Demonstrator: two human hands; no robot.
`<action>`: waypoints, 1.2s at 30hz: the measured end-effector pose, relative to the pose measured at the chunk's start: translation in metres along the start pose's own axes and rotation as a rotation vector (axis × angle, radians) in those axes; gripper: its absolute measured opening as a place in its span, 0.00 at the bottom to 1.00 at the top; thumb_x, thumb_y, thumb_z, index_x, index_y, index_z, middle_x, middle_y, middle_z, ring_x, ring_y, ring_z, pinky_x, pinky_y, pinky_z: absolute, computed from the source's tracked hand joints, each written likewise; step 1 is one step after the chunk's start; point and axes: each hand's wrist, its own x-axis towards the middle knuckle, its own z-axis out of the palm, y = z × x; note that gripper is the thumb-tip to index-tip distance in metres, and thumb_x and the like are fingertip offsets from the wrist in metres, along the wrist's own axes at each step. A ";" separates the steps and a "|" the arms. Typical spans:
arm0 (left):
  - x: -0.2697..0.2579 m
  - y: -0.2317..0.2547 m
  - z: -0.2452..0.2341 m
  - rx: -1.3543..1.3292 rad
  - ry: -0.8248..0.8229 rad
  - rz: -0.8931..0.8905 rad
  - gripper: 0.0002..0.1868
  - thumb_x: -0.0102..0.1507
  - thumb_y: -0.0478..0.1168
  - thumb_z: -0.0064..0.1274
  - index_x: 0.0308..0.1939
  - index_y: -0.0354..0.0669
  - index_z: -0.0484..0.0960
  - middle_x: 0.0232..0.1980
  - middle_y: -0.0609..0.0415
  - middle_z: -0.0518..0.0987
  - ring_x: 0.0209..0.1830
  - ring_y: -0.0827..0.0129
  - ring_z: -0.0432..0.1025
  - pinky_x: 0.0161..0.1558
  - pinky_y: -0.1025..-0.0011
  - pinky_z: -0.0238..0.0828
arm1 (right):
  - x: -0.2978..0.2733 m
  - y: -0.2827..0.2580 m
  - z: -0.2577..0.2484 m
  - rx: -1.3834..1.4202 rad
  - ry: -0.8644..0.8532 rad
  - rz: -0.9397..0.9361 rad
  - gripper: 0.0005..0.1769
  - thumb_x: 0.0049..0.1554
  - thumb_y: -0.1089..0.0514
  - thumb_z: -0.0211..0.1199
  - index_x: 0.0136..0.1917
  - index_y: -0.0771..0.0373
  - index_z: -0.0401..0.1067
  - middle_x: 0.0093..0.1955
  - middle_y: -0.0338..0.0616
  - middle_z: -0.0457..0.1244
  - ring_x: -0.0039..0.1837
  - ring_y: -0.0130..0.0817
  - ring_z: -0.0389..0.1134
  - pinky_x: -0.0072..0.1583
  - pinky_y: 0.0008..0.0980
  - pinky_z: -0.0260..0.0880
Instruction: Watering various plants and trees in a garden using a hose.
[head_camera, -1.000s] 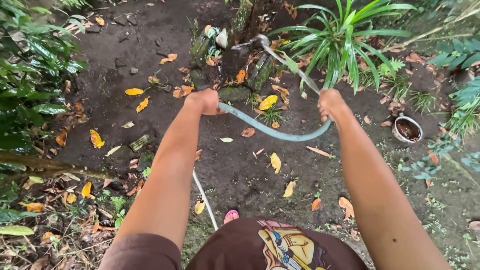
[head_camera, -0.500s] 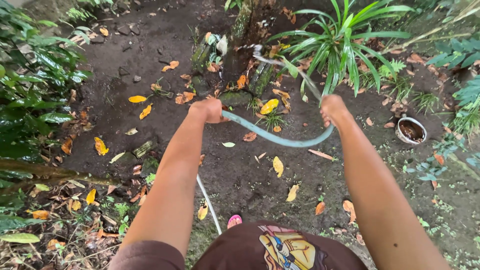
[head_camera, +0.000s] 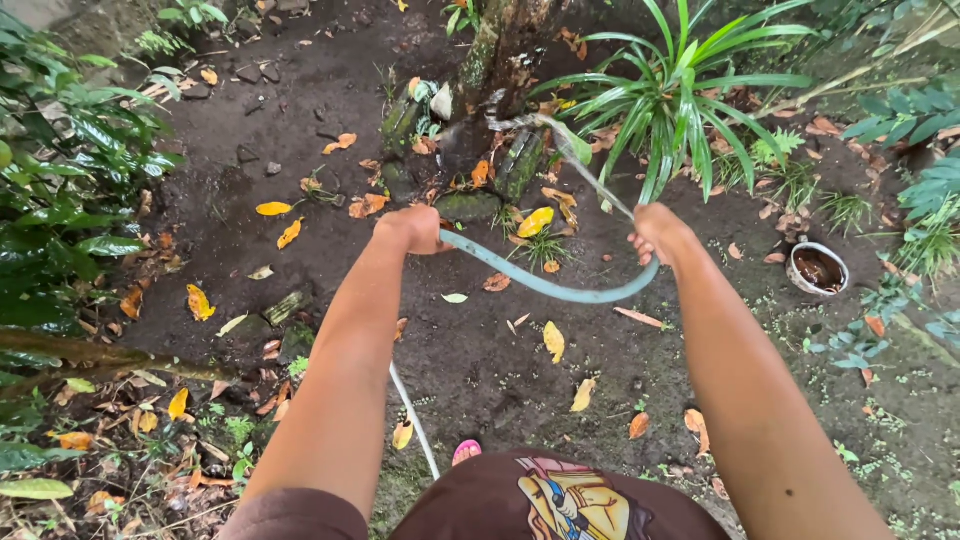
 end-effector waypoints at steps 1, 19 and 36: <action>-0.002 0.002 -0.002 -0.002 -0.006 -0.010 0.24 0.60 0.65 0.59 0.49 0.56 0.88 0.51 0.52 0.84 0.52 0.54 0.78 0.51 0.54 0.76 | -0.001 0.000 -0.001 -0.007 -0.031 0.026 0.27 0.69 0.44 0.35 0.39 0.66 0.59 0.27 0.39 0.48 0.25 0.29 0.44 0.29 0.35 0.50; -0.011 0.012 -0.008 0.002 -0.042 -0.014 0.21 0.62 0.62 0.58 0.53 0.60 0.86 0.54 0.54 0.83 0.54 0.55 0.77 0.53 0.56 0.76 | -0.035 -0.009 -0.001 -0.149 0.196 -0.213 0.10 0.60 0.62 0.42 0.41 0.65 0.63 0.26 0.42 0.54 0.24 0.32 0.53 0.28 0.40 0.59; -0.009 -0.004 -0.006 0.005 -0.025 -0.010 0.21 0.63 0.61 0.57 0.51 0.57 0.86 0.53 0.51 0.83 0.53 0.53 0.78 0.53 0.55 0.76 | -0.014 -0.002 0.004 0.012 0.026 -0.107 0.23 0.68 0.49 0.36 0.39 0.66 0.59 0.28 0.39 0.50 0.26 0.30 0.47 0.30 0.37 0.55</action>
